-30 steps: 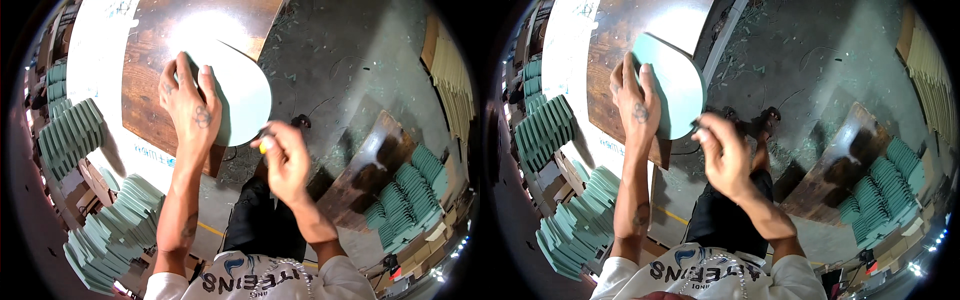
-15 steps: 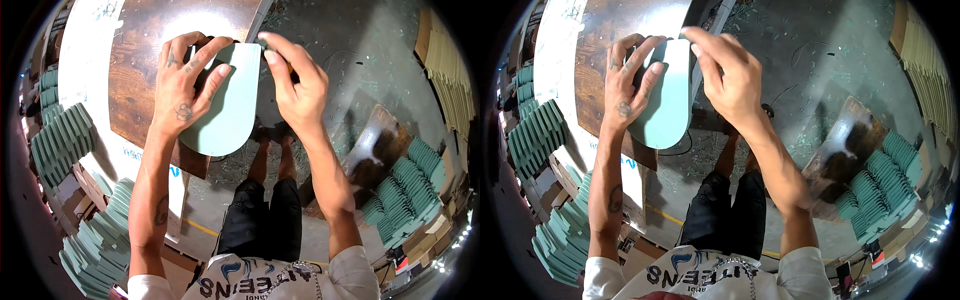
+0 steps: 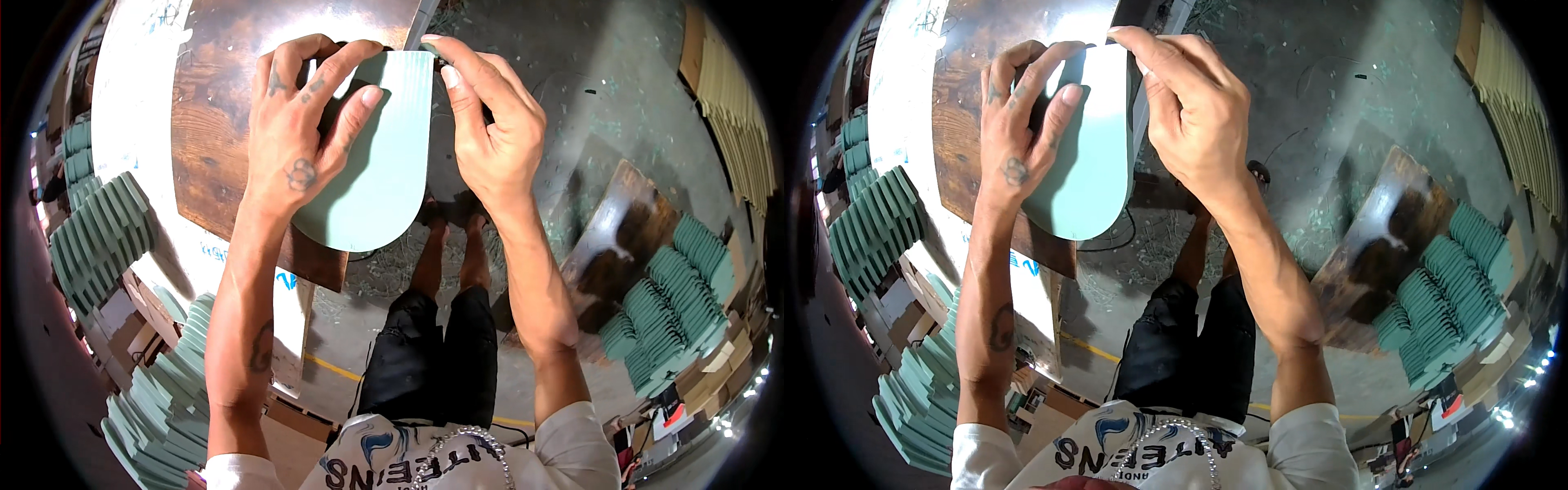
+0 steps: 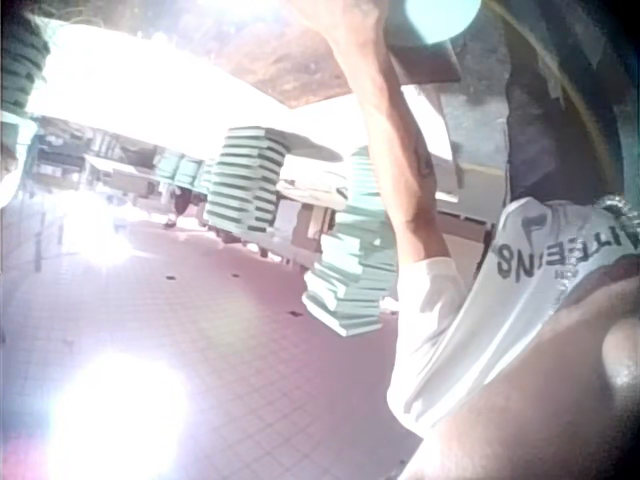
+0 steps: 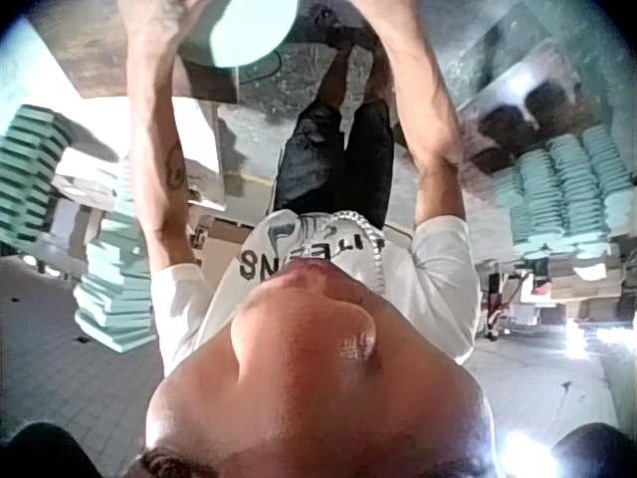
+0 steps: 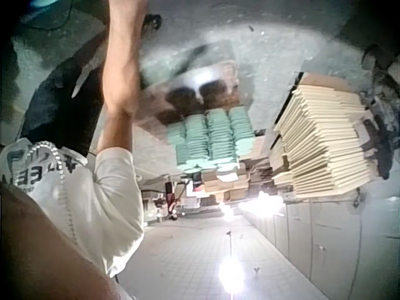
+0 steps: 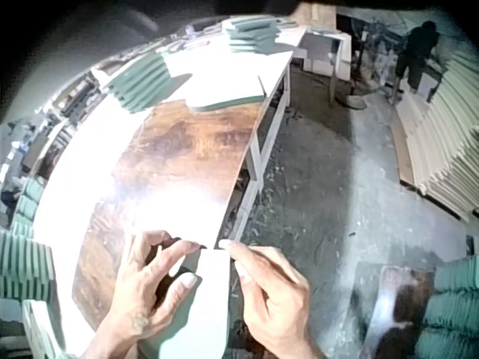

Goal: Cutting and trimming small green foam or padded material using a utility knife.

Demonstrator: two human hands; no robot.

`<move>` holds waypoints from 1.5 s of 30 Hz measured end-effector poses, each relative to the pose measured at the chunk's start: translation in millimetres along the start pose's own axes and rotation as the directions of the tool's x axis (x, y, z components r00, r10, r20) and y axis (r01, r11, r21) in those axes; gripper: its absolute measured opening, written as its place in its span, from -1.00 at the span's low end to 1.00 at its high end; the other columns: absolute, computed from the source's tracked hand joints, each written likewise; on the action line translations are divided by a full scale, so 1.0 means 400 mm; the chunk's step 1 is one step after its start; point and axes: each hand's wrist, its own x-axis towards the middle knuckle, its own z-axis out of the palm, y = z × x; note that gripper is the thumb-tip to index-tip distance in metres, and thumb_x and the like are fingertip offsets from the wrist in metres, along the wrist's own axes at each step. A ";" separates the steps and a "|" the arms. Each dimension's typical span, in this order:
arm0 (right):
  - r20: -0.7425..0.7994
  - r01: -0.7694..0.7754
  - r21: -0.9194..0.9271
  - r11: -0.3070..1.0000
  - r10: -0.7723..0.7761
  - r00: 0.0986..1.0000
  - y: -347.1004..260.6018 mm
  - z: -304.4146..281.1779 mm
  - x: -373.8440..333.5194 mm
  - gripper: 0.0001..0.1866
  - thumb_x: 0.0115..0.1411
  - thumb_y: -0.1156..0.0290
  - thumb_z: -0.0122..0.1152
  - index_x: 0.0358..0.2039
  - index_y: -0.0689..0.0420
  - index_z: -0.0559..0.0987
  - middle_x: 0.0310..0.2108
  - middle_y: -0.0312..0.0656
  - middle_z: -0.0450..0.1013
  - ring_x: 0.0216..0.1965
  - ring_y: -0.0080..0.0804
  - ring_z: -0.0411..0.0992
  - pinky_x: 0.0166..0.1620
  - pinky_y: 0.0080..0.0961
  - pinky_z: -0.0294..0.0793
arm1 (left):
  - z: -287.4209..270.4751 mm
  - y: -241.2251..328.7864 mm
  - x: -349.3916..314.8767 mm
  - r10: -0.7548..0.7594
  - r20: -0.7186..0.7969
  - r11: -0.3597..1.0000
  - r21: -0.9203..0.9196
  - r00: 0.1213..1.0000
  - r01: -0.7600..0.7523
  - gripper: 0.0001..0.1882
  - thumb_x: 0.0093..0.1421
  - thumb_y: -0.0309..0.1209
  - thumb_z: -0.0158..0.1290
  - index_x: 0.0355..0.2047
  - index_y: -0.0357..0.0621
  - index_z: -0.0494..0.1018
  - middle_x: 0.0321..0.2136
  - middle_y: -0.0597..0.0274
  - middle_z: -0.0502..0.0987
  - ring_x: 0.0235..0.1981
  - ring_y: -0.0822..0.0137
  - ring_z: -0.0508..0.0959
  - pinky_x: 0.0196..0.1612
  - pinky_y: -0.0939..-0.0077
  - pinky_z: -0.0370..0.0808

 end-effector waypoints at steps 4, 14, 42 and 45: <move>0.177 -0.030 -0.059 0.998 0.040 0.983 -0.063 -0.044 -0.097 -0.56 0.13 0.72 0.21 0.00 0.06 0.70 -0.26 -0.16 0.53 -0.20 -0.30 0.51 -0.24 -0.43 0.59 | -0.008 0.002 -0.005 -0.001 0.003 1.000 0.015 1.000 0.001 -0.65 0.33 -0.12 0.16 0.08 0.18 0.57 -0.06 0.10 0.46 -0.05 0.04 0.44 0.01 0.11 0.46; 0.148 0.111 -0.261 0.959 -0.074 0.986 -0.050 -0.041 -0.018 -0.56 0.14 0.74 0.18 -0.02 0.03 0.72 -0.27 -0.18 0.53 -0.29 -0.36 0.50 -0.28 -0.49 0.53 | -0.018 0.039 0.011 -0.174 0.136 0.981 -0.060 0.975 0.184 -0.64 0.35 -0.26 0.08 0.10 -0.06 0.53 0.01 -0.11 0.44 0.06 -0.06 0.43 0.12 0.06 0.36; 0.102 0.110 -0.065 0.992 -0.103 0.989 -0.177 0.048 -0.371 -0.34 0.06 0.69 0.25 0.18 -0.15 0.61 -0.22 -0.30 0.42 -0.35 -0.47 0.37 -0.36 -0.57 0.51 | 0.003 0.017 0.003 -0.059 0.041 0.987 -0.148 0.997 0.064 -0.62 0.33 -0.24 0.16 0.07 -0.17 0.54 -0.15 -0.03 0.41 -0.15 0.07 0.46 -0.07 0.20 0.43; 0.175 0.137 -0.030 0.990 -0.130 0.976 -0.145 0.008 -0.323 -0.43 0.14 0.62 0.27 0.15 -0.16 0.63 -0.30 -0.32 0.38 -0.41 -0.50 0.35 -0.46 -0.59 0.48 | -0.008 0.019 0.003 -0.088 0.053 0.984 -0.149 0.995 0.095 -0.63 0.33 -0.24 0.16 0.07 -0.16 0.55 -0.15 -0.04 0.41 -0.15 0.07 0.46 -0.08 0.18 0.44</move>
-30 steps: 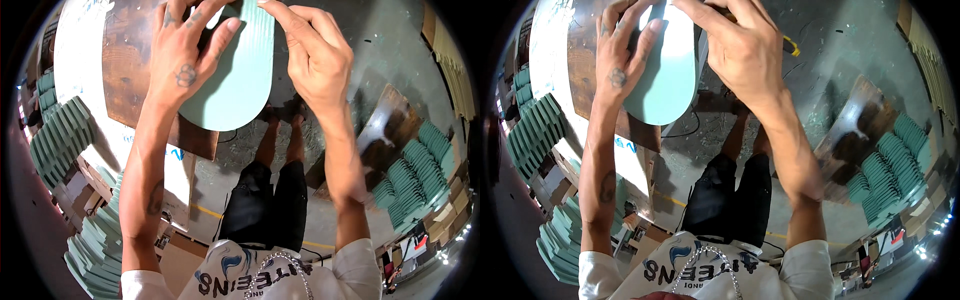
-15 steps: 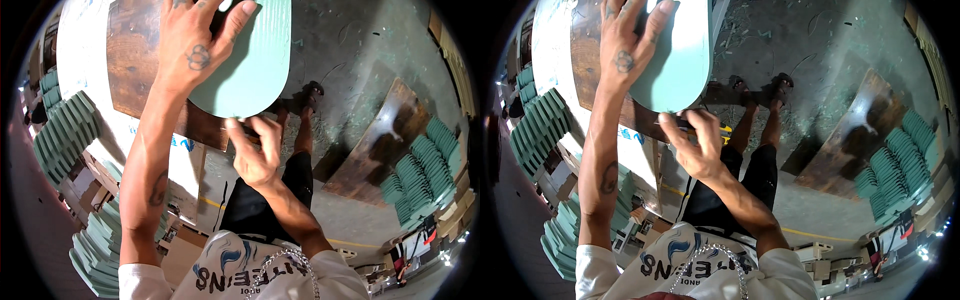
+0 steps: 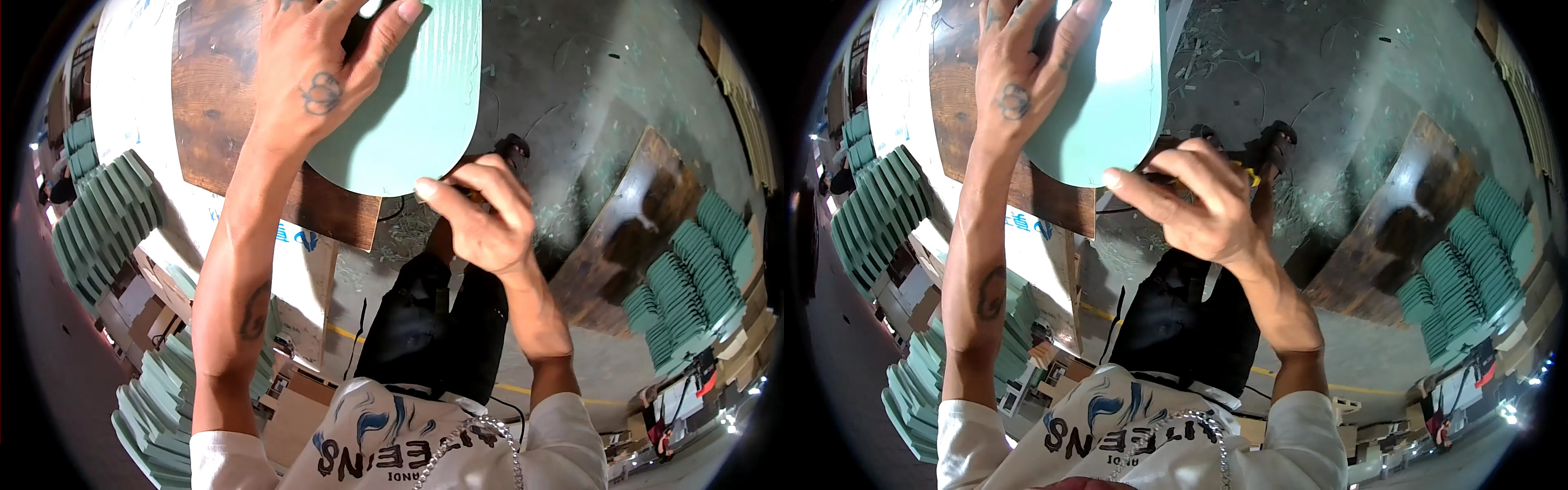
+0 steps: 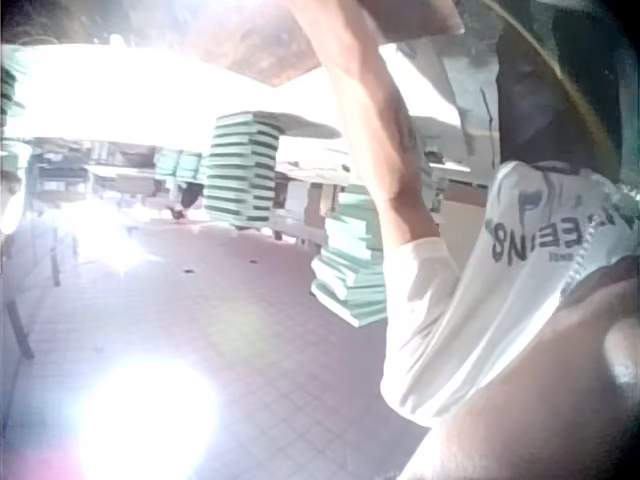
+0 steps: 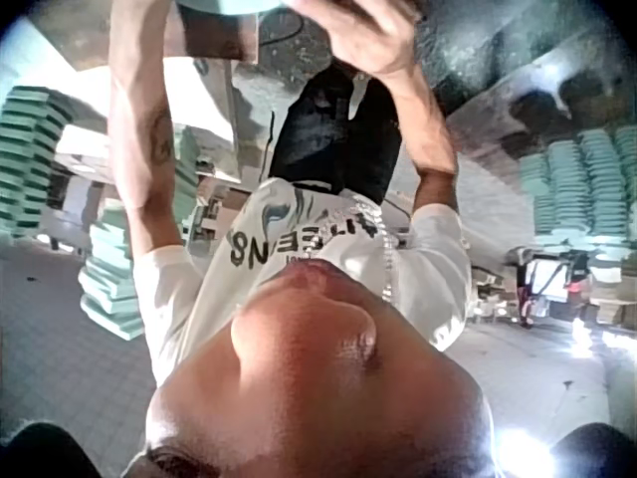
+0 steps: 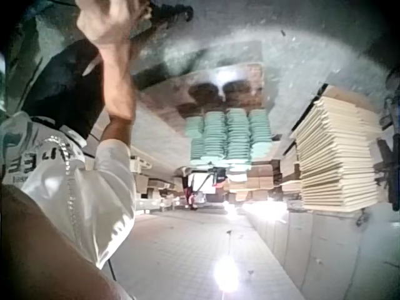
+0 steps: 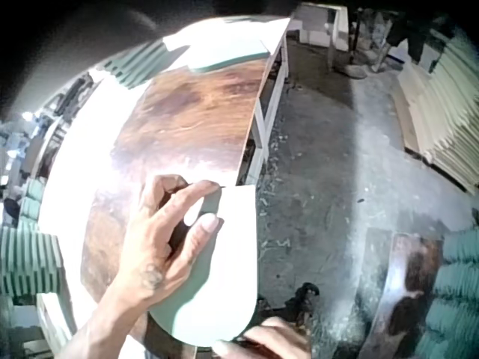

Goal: Cutting and trimming small green foam or padded material using a utility knife.

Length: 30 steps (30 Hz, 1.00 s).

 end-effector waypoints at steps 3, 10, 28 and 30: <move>-0.020 -0.013 0.061 0.998 0.014 1.000 0.037 -0.042 0.051 -0.54 0.20 0.57 0.26 0.09 -0.14 0.68 -0.37 -0.32 0.43 -0.41 -0.49 0.41 -0.45 -0.60 0.51 | -0.005 -0.004 0.003 0.036 0.003 0.999 0.034 0.999 -0.036 -0.64 0.32 -0.26 0.17 0.06 -0.15 0.55 -0.15 -0.04 0.42 -0.13 0.06 0.46 -0.07 0.16 0.44; 0.081 -0.019 0.173 0.985 0.005 0.997 0.147 -0.100 0.157 -0.66 0.29 0.54 0.21 0.03 -0.03 0.70 -0.34 -0.28 0.62 -0.48 -0.58 0.46 -0.45 -0.68 0.52 | 0.002 -0.007 0.008 0.079 -0.005 0.997 0.021 0.997 -0.079 -0.63 0.28 -0.30 0.20 0.06 -0.15 0.54 -0.16 -0.05 0.42 -0.12 0.03 0.46 -0.07 0.14 0.44; -0.022 -0.184 0.120 0.976 0.188 0.982 0.206 -0.115 0.354 -0.72 0.26 0.64 0.22 -0.02 0.23 0.69 -0.36 -0.12 0.58 -0.38 -0.40 0.52 -0.29 -0.54 0.47 | -0.017 0.004 0.014 0.060 0.052 0.992 0.109 0.997 -0.065 -0.63 0.23 -0.33 0.21 0.05 -0.10 0.56 -0.19 0.00 0.41 -0.13 0.03 0.43 -0.05 0.12 0.39; 0.147 -0.019 -0.127 0.992 0.038 0.988 0.194 -0.138 0.363 -0.70 0.21 0.65 0.26 -0.04 0.20 0.70 -0.34 -0.09 0.57 -0.36 -0.25 0.54 -0.29 -0.48 0.48 | -0.018 0.012 0.017 0.012 0.051 0.997 0.069 0.999 -0.016 -0.62 0.22 -0.35 0.21 0.05 -0.09 0.56 -0.18 0.00 0.41 -0.12 0.03 0.43 -0.05 0.12 0.40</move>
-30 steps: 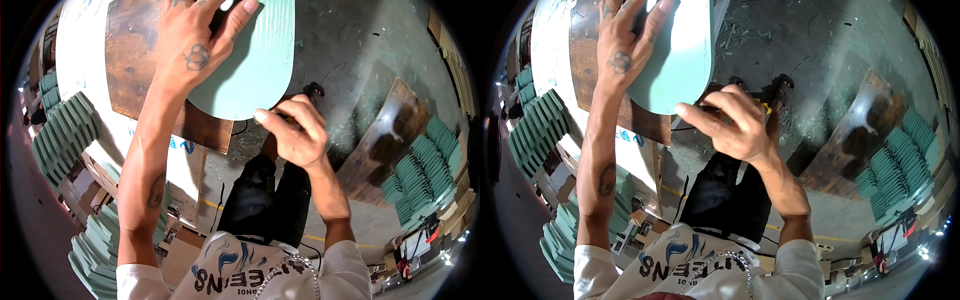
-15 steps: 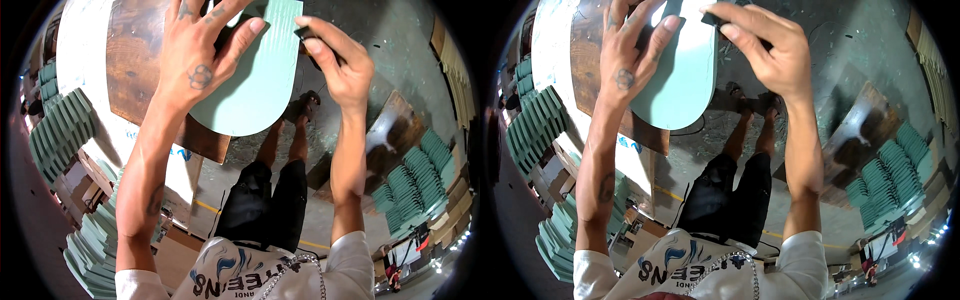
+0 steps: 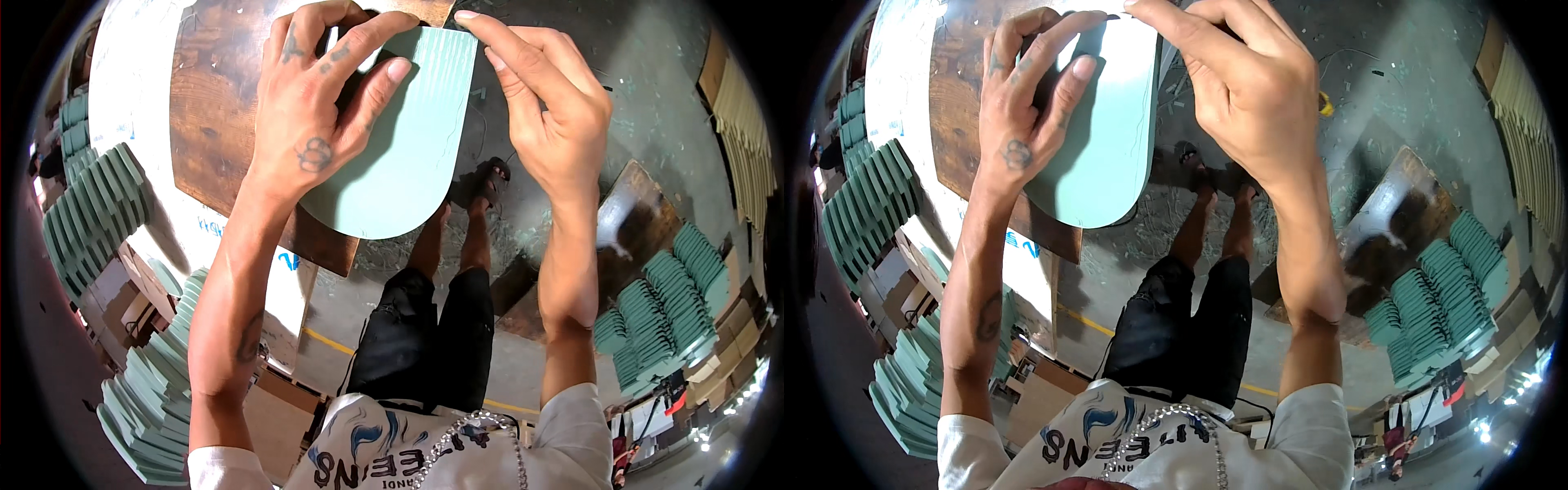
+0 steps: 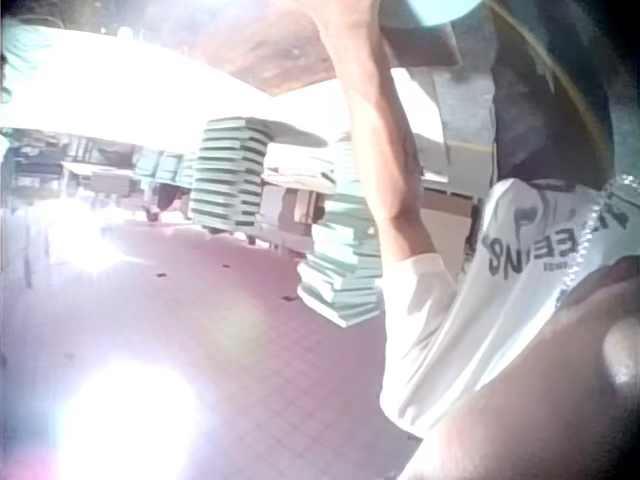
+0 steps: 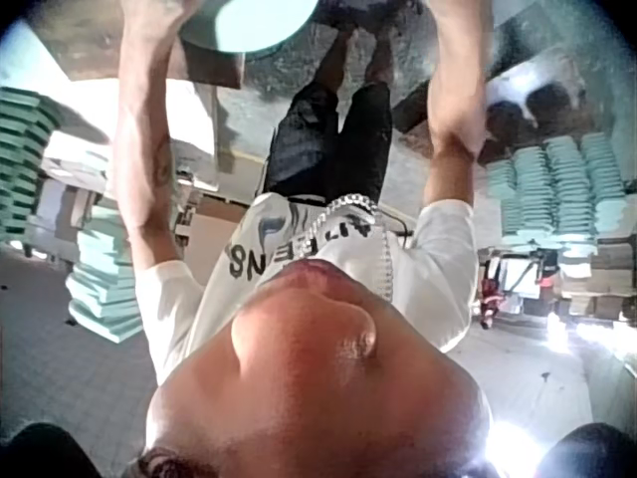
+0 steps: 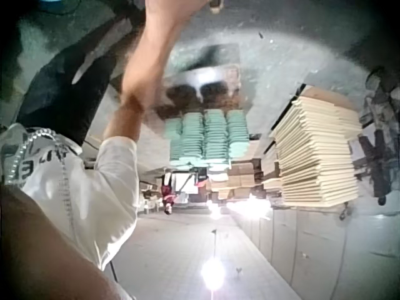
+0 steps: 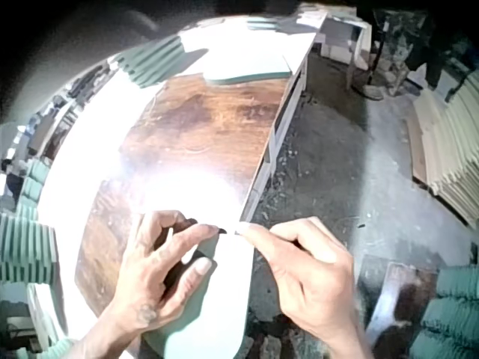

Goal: Cutting and trimming small green foam or padded material using a utility knife.

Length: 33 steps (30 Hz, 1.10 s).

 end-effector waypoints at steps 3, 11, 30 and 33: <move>0.052 0.071 -0.179 0.981 -0.063 0.997 -0.006 -0.020 0.003 -0.64 0.16 0.64 0.25 -0.04 0.07 0.72 -0.33 -0.15 0.57 -0.34 -0.29 0.52 -0.32 -0.45 0.50 | -0.001 0.001 0.000 -0.006 -0.016 1.000 -0.017 1.000 0.006 -0.61 0.21 -0.37 0.22 0.06 -0.09 0.56 -0.16 -0.01 0.42 -0.11 0.02 0.44 -0.05 0.11 0.40; 0.388 0.194 -0.157 0.968 -0.120 0.914 -0.101 -0.051 -0.043 -0.44 -0.01 0.71 0.24 -0.05 -0.18 0.75 -0.37 -0.27 0.55 -0.33 -0.35 0.51 -0.34 -0.42 0.54 | 0.011 -0.012 -0.014 0.018 -0.085 0.997 -0.071 0.996 -0.024 -0.62 0.20 -0.43 0.21 0.05 -0.11 0.56 -0.17 -0.03 0.44 -0.11 0.00 0.46 -0.07 0.14 0.45; 0.123 0.126 -0.334 0.934 -0.089 0.988 -0.088 -0.006 -0.122 -0.59 0.16 0.45 0.36 0.02 -0.25 0.71 -0.28 -0.30 0.53 -0.31 -0.40 0.47 -0.38 -0.50 0.54 | 0.028 -0.015 -0.007 -0.025 -0.096 0.990 -0.139 0.995 0.012 -0.68 0.25 -0.44 0.14 0.02 -0.11 0.56 -0.16 -0.07 0.46 -0.16 -0.01 0.50 -0.11 0.15 0.49; -0.007 0.062 -0.267 0.962 -0.067 0.998 -0.173 0.049 -0.234 -0.60 0.24 0.40 0.31 0.09 -0.23 0.67 -0.27 -0.26 0.50 -0.24 -0.35 0.44 -0.36 -0.53 0.51 | 0.027 -0.015 -0.008 0.013 -0.113 0.995 -0.093 0.994 -0.024 -0.68 0.25 -0.43 0.15 0.02 -0.11 0.56 -0.15 -0.07 0.46 -0.15 0.00 0.51 -0.11 0.15 0.50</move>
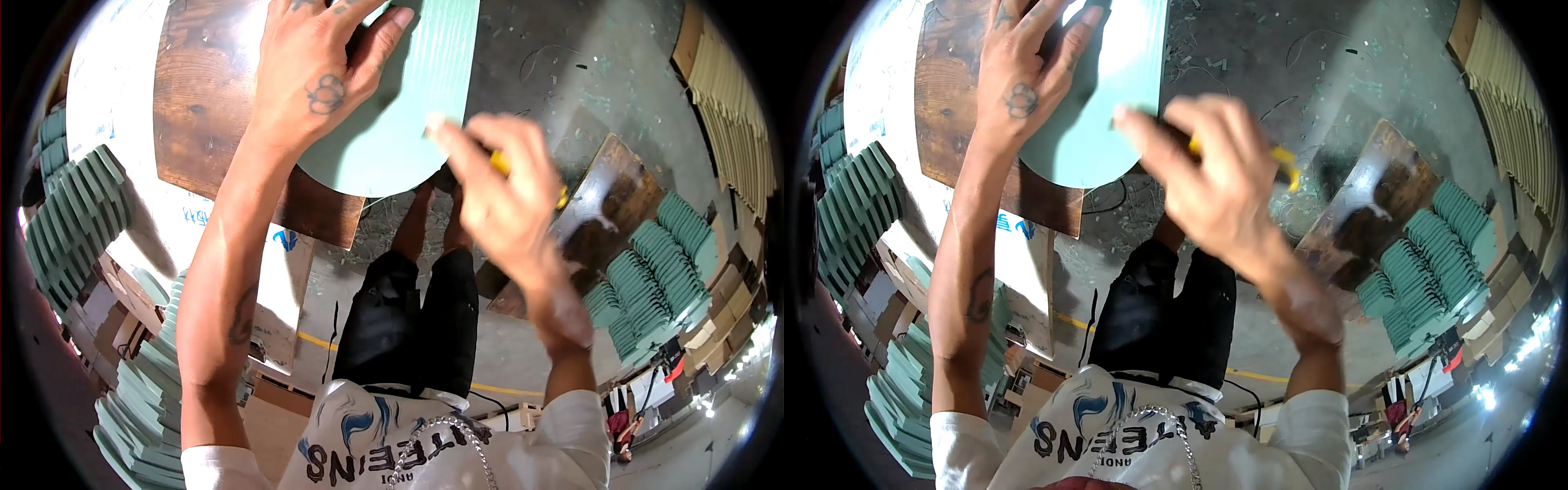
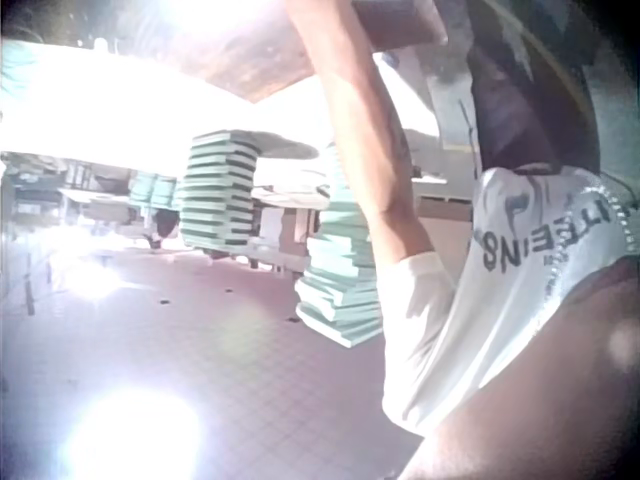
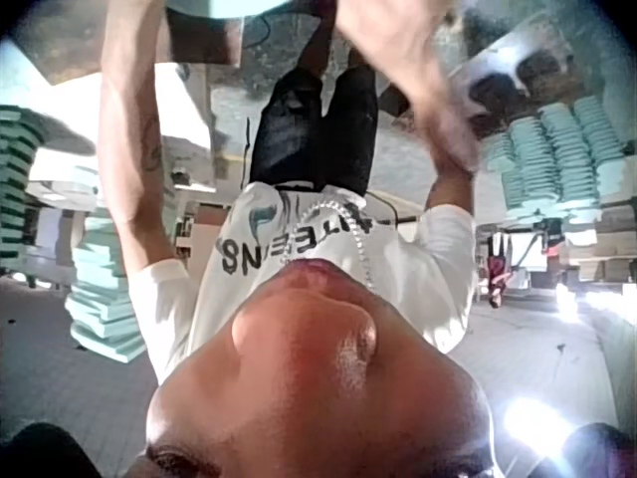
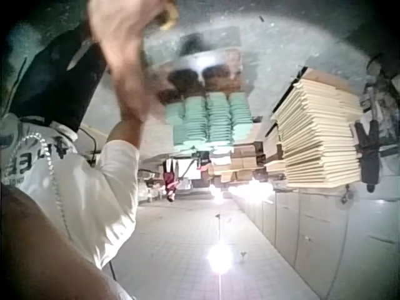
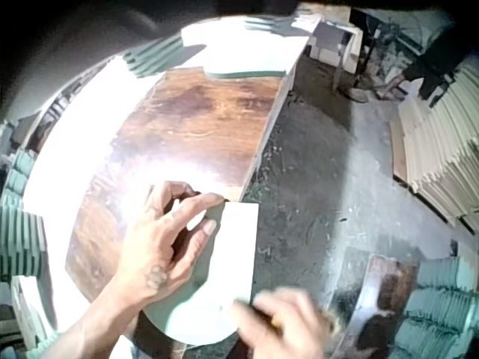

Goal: Cutting and trimming small green foam or padded material using a utility knife.

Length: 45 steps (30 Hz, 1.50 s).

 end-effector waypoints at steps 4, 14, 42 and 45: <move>0.204 -0.111 0.088 0.990 0.091 0.975 -0.162 0.003 -0.094 -0.58 0.10 0.46 0.41 0.01 -0.10 0.70 -0.24 -0.23 0.46 -0.21 -0.29 0.45 -0.23 -0.38 0.52 | 0.003 -0.007 -0.004 0.004 0.011 1.000 -0.018 1.000 -0.004 -0.68 0.25 -0.41 0.15 0.02 -0.10 0.56 -0.15 -0.07 0.47 -0.15 0.00 0.52 -0.12 0.15 0.51; 0.274 -0.340 0.041 0.940 0.316 0.908 -0.254 0.014 -0.113 -0.33 0.08 0.70 0.17 0.20 -0.15 0.59 -0.19 -0.19 0.39 -0.14 -0.20 0.37 -0.17 -0.28 0.42 | -0.002 0.001 -0.006 -0.060 0.040 0.998 0.011 0.997 0.060 -0.69 0.29 -0.35 0.13 0.02 -0.09 0.57 -0.13 -0.08 0.48 -0.11 -0.01 0.53 -0.11 0.16 0.53; 0.164 -0.369 -0.045 0.928 0.372 0.914 -0.252 -0.032 -0.090 -0.35 0.00 0.65 0.24 0.14 -0.12 0.63 -0.22 -0.17 0.41 -0.17 -0.16 0.40 -0.12 -0.27 0.50 | 0.016 -0.033 -0.023 0.047 -0.061 0.992 0.121 0.997 -0.040 -0.69 0.27 -0.24 0.19 0.02 0.20 0.62 -0.12 0.17 0.52 -0.08 0.04 0.45 0.03 0.10 0.40; 0.091 -0.394 -0.166 0.904 0.411 0.907 -0.204 -0.036 -0.022 -0.38 0.03 0.64 0.21 0.14 -0.12 0.61 -0.21 -0.20 0.38 -0.17 -0.18 0.37 -0.16 -0.22 0.44 | 0.013 -0.030 -0.024 0.062 -0.073 0.994 0.094 0.995 -0.055 -0.70 0.27 -0.25 0.19 0.02 0.20 0.62 -0.11 0.18 0.52 -0.07 0.04 0.45 0.03 0.10 0.40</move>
